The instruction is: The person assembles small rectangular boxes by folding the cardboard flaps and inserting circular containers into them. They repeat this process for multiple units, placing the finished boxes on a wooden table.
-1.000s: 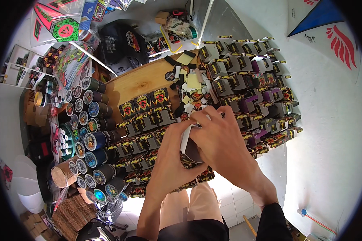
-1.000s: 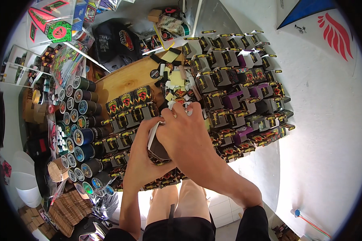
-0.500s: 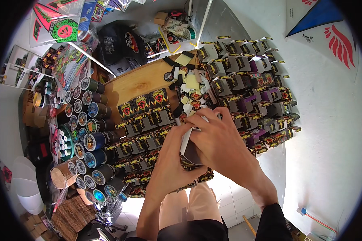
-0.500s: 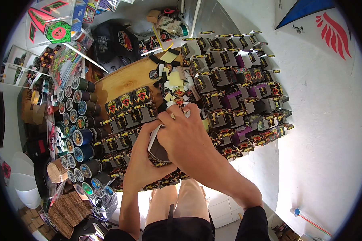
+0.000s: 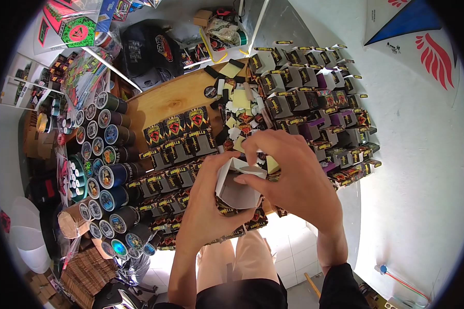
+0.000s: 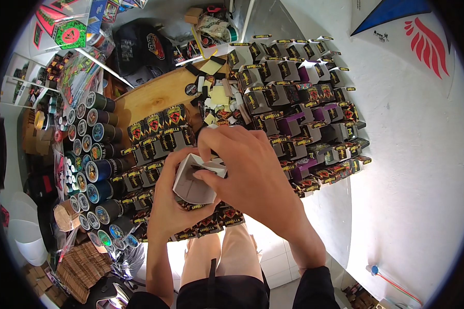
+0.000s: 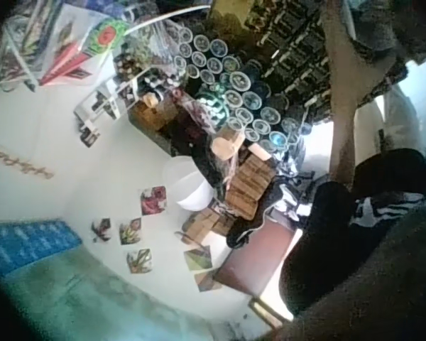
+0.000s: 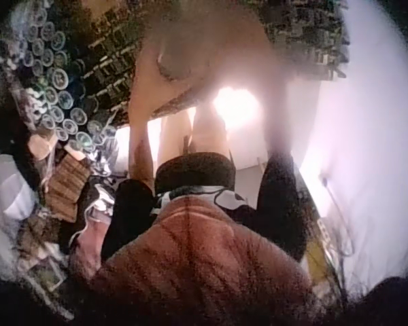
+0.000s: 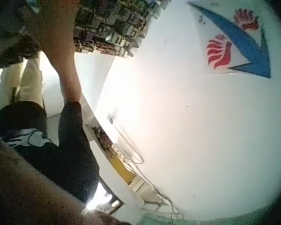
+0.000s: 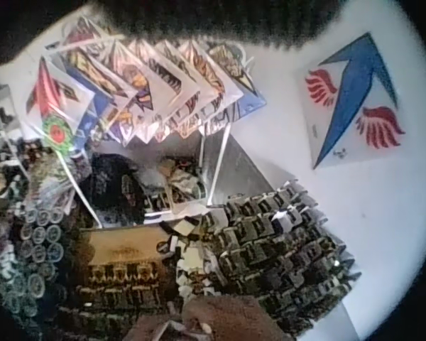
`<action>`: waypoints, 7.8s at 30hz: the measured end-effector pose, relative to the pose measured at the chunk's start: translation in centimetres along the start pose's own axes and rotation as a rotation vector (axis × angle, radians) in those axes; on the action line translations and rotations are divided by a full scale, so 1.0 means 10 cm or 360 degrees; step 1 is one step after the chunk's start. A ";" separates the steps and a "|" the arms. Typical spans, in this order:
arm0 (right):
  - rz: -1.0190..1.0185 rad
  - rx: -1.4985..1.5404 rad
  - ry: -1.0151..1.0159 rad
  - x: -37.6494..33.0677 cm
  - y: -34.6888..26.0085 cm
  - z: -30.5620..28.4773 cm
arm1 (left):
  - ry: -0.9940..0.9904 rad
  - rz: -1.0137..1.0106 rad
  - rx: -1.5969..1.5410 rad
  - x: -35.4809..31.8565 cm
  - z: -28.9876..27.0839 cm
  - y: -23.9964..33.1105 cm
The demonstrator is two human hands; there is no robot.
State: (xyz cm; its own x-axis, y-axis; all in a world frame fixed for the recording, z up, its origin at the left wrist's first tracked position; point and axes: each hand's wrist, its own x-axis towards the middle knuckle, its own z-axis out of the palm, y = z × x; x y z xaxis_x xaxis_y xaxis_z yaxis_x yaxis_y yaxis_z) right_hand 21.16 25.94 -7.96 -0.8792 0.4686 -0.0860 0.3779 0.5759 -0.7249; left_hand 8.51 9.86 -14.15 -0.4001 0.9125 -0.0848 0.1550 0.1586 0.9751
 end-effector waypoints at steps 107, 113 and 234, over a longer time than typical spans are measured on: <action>0.0238 -0.0410 0.0127 0.60 1.52 1.00 | 0.0050 -0.0149 0.0038 -0.15 0.09 -0.37; 0.0280 0.0025 0.0364 0.68 1.43 0.76 | 0.0062 -0.0129 0.0049 -0.17 0.07 -0.36; -0.0431 -0.0335 0.0144 -1.61 -2.65 -0.58 | 0.0277 0.0483 0.0099 -1.93 -0.64 2.15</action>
State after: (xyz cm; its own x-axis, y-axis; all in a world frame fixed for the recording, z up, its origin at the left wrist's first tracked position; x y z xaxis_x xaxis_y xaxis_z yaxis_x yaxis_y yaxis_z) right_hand 26.95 7.00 16.58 -0.9299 0.3321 0.1579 0.1945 0.8086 -0.5553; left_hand 13.77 -6.74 9.81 -0.4747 0.8444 0.2484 0.3429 -0.0825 0.9357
